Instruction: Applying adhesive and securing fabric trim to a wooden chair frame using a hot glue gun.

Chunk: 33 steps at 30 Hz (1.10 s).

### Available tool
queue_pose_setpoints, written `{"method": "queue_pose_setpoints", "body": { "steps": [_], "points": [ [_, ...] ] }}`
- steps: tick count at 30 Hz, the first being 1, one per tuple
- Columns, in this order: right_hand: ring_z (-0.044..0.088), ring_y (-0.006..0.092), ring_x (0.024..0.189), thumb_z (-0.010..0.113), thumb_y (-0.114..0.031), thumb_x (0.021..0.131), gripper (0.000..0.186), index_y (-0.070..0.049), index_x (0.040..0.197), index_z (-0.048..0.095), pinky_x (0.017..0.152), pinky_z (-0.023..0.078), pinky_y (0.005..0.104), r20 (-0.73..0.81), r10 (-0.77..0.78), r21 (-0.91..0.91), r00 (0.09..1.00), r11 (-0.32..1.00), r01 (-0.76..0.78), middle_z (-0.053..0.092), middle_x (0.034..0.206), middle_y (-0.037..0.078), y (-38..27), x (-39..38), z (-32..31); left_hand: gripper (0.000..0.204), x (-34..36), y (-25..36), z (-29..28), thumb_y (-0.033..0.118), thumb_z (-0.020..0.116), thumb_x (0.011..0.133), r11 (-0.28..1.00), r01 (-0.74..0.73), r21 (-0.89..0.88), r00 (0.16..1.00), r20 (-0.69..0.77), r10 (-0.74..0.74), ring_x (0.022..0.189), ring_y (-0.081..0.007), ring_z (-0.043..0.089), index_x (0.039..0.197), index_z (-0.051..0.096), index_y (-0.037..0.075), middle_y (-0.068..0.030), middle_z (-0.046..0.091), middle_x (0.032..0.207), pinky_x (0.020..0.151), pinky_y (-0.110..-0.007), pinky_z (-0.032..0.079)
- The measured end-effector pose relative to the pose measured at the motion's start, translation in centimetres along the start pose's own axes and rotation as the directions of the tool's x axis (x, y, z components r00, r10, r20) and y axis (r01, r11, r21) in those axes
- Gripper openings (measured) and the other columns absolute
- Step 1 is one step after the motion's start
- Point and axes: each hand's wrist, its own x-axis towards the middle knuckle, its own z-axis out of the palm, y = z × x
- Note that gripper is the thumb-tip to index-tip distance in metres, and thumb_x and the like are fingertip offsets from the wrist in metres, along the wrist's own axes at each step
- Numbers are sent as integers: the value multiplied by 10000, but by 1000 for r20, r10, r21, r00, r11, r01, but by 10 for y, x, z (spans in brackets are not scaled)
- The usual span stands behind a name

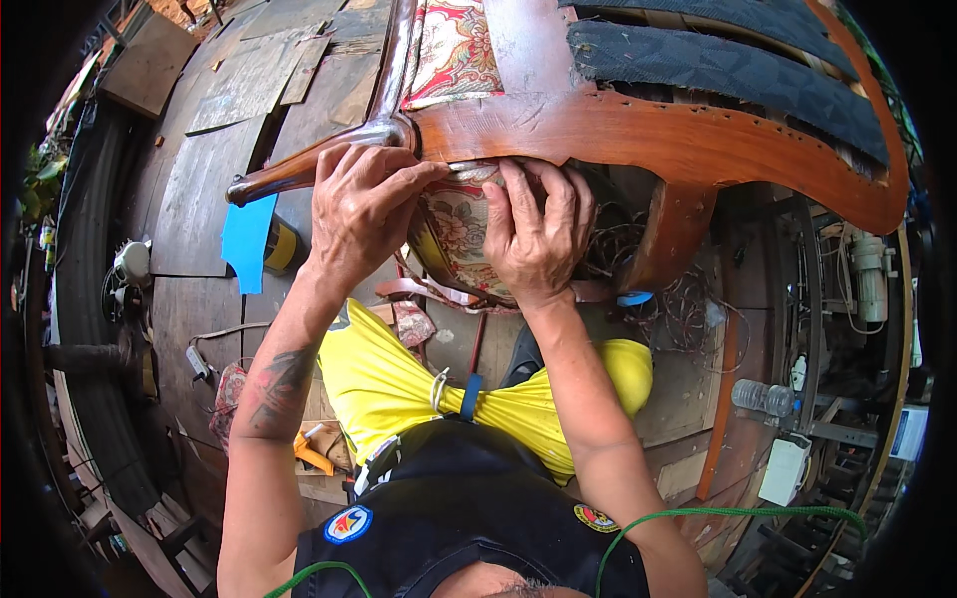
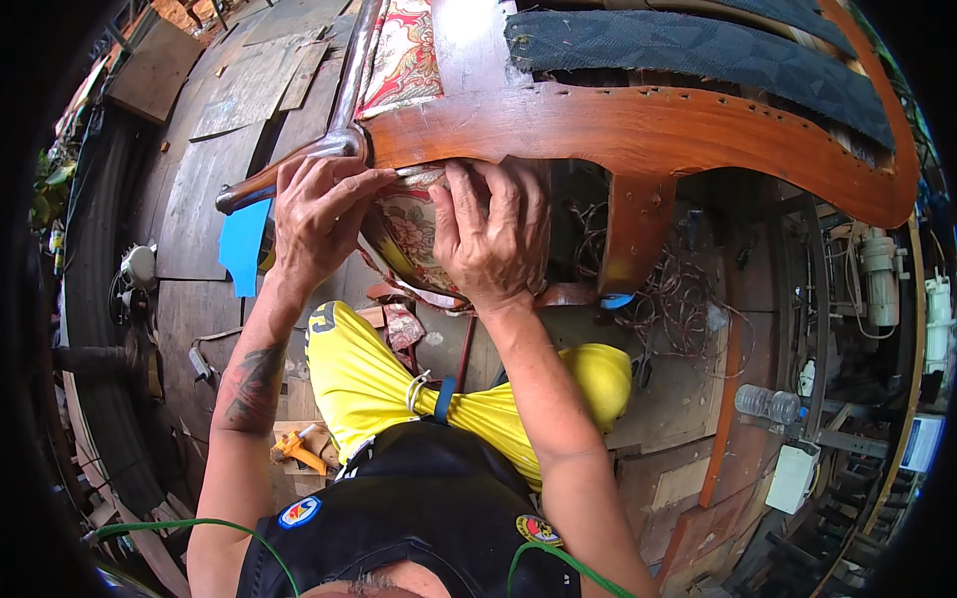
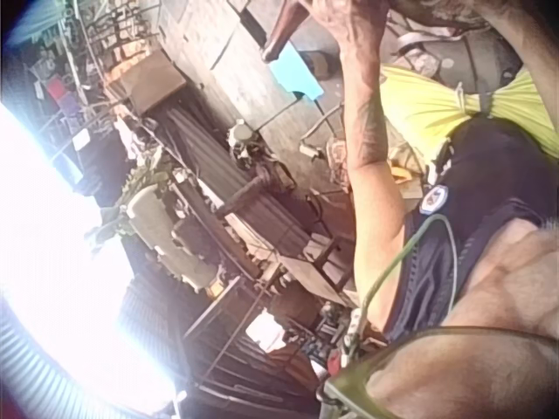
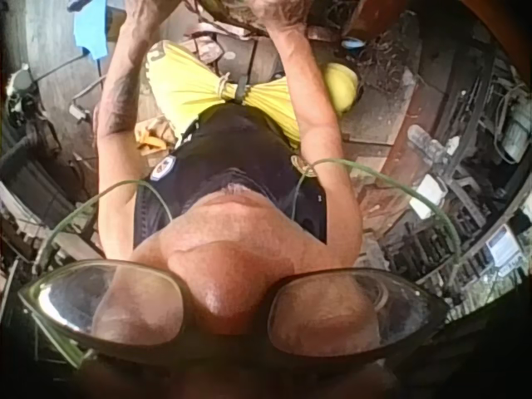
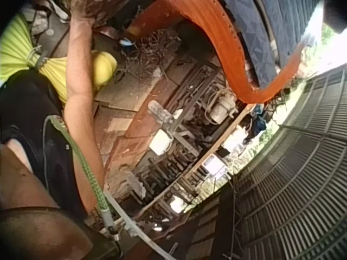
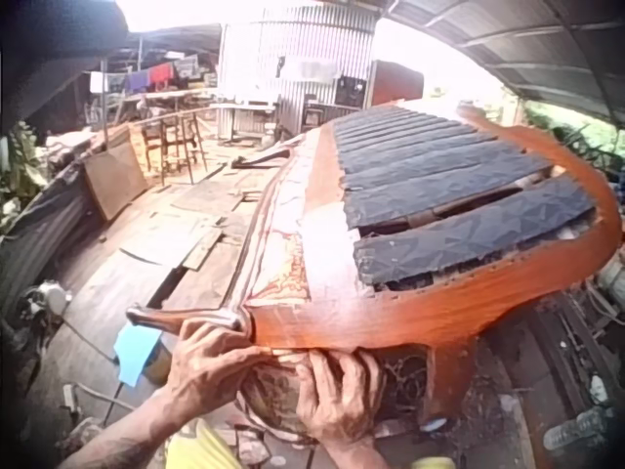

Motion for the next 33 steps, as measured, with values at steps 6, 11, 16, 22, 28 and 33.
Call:
{"method": "queue_pose_setpoints", "body": {
  "steps": [6, 11, 16, 22, 28, 33],
  "points": [
    [619, 367, 1138, 784, -238, 993, 268, -94, 1219, 767, 1013, 506, 486, -21, 15, -15, 1000, 1000, -16, 661, 1229, 114, -2, 0, 0, 369, 3, -1, -3, 132, 801, 871, 1000, 12, -18, 1000, 15, -12, 1069, -221, 703, 1212, 796, 273, 2, 746, 1093, 1022, -459, 454],
    [621, 365, 1154, 791, -224, 985, 291, -65, 1226, 752, 1031, 501, 485, 33, 0, -27, 999, 1000, 1, 670, 1241, 119, -2, 2, -4, 338, 5, -2, -5, 134, 799, 879, 1000, 6, -28, 1000, 12, -5, 1058, -219, 701, 1190, 806, 265, 7, 750, 1068, 1035, -458, 451],
    [630, 360, 1156, 801, -207, 972, 310, -31, 1221, 746, 1032, 508, 474, 6, -17, 11, 1000, 1000, 17, 687, 1251, 120, 5, -1, -3, 332, 5, -4, -5, 146, 791, 884, 999, -14, -36, 1000, 10, 15, 1034, -221, 695, 1194, 803, 263, 14, 748, 1064, 1036, -457, 451],
    [626, 373, 1169, 786, -238, 981, 323, -32, 1227, 746, 1049, 511, 490, 17, -27, 9, 1000, 1000, 27, 676, 1245, 117, 6, -1, -2, 327, 4, -5, -3, 152, 787, 888, 999, -23, -40, 1000, 2, 23, 1029, -226, 692, 1198, 800, 254, 11, 737, 1047, 1028, -456, 453],
    [624, 372, 1163, 791, -237, 973, 323, -34, 1221, 745, 1043, 511, 486, 8, -23, -8, 1000, 1000, 23, 675, 1243, 112, 5, -1, -1, 327, 3, -6, -3, 157, 793, 885, 999, -36, -26, 999, 8, 36, 1014, -237, 689, 1199, 798, 247, -2, 731, 1037, 1017, -461, 460],
    [623, 373, 1164, 792, -240, 972, 318, -36, 1212, 747, 1043, 509, 487, 7, -22, -12, 1000, 1000, 22, 677, 1243, 108, 5, 0, -1, 304, 5, -5, -5, 160, 804, 877, 999, -18, -41, 1000, 12, 18, 1017, -236, 684, 1173, 796, 230, -3, 732, 1028, 1012, -456, 459]
  ]
}}
